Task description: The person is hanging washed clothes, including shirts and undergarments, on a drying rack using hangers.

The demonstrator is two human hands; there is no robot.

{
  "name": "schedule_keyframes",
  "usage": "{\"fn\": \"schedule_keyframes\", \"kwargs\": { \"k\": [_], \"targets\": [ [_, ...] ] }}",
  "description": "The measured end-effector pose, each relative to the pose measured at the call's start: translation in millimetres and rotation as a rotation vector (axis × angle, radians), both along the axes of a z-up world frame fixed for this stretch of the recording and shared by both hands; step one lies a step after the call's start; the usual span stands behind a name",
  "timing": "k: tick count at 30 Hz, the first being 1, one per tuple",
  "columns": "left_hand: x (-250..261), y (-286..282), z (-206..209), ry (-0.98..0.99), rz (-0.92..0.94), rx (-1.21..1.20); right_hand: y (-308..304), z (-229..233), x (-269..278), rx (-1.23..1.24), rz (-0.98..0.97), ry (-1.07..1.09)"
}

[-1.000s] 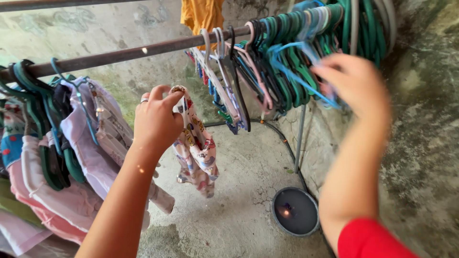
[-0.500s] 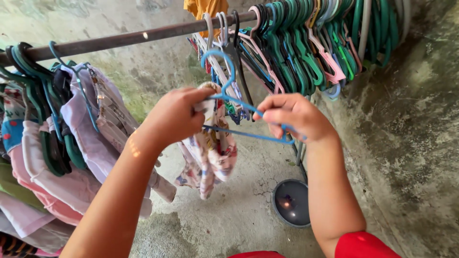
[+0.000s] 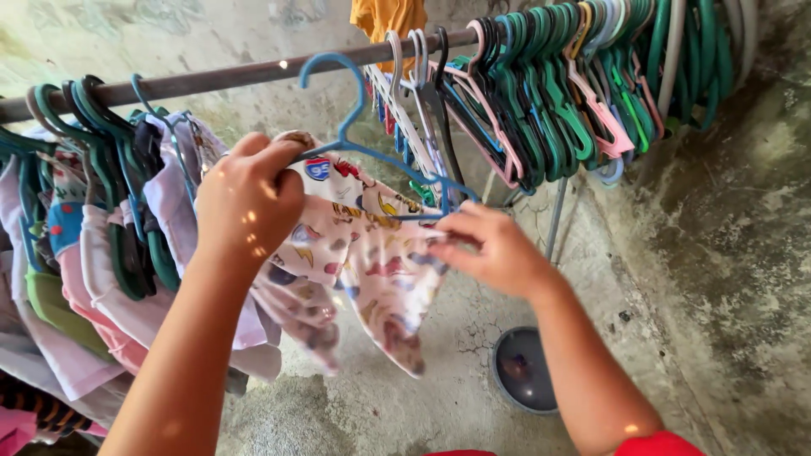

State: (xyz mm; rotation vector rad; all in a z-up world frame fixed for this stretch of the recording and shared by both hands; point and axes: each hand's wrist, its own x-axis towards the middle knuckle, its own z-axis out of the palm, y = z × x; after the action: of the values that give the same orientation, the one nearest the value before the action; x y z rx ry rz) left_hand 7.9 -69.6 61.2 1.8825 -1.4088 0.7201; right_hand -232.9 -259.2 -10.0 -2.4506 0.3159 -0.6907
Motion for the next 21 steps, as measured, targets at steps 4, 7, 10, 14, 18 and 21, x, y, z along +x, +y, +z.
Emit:
{"fn": "schedule_keyframes", "kwargs": {
  "k": [4,7,10,14,18,21],
  "targets": [
    [4.1,13.6,-7.5,0.002,0.056,-0.01,-11.7,7.2,-10.7,0.077,0.039,-0.111],
    [7.1,17.6,-12.0,-0.022,0.083,-0.051,-16.6,4.2,-8.4,0.104,-0.008,-0.121],
    [1.1,12.4,-16.3,-0.05,0.095,-0.067,-9.5,6.0,-5.2,0.12,0.028,-0.146],
    [-6.3,12.1,-14.9,0.031,0.083,-0.081,5.4,29.7,2.6,-0.238,0.027,-0.447],
    [-7.7,8.8,-22.9,0.137,-0.02,-0.051,-14.8,19.5,15.2,0.375,0.265,-0.588],
    [-8.4,11.5,-8.8,0.223,0.007,0.185,-25.8,2.8,26.3,0.481,0.069,-0.373]
  ]
}}
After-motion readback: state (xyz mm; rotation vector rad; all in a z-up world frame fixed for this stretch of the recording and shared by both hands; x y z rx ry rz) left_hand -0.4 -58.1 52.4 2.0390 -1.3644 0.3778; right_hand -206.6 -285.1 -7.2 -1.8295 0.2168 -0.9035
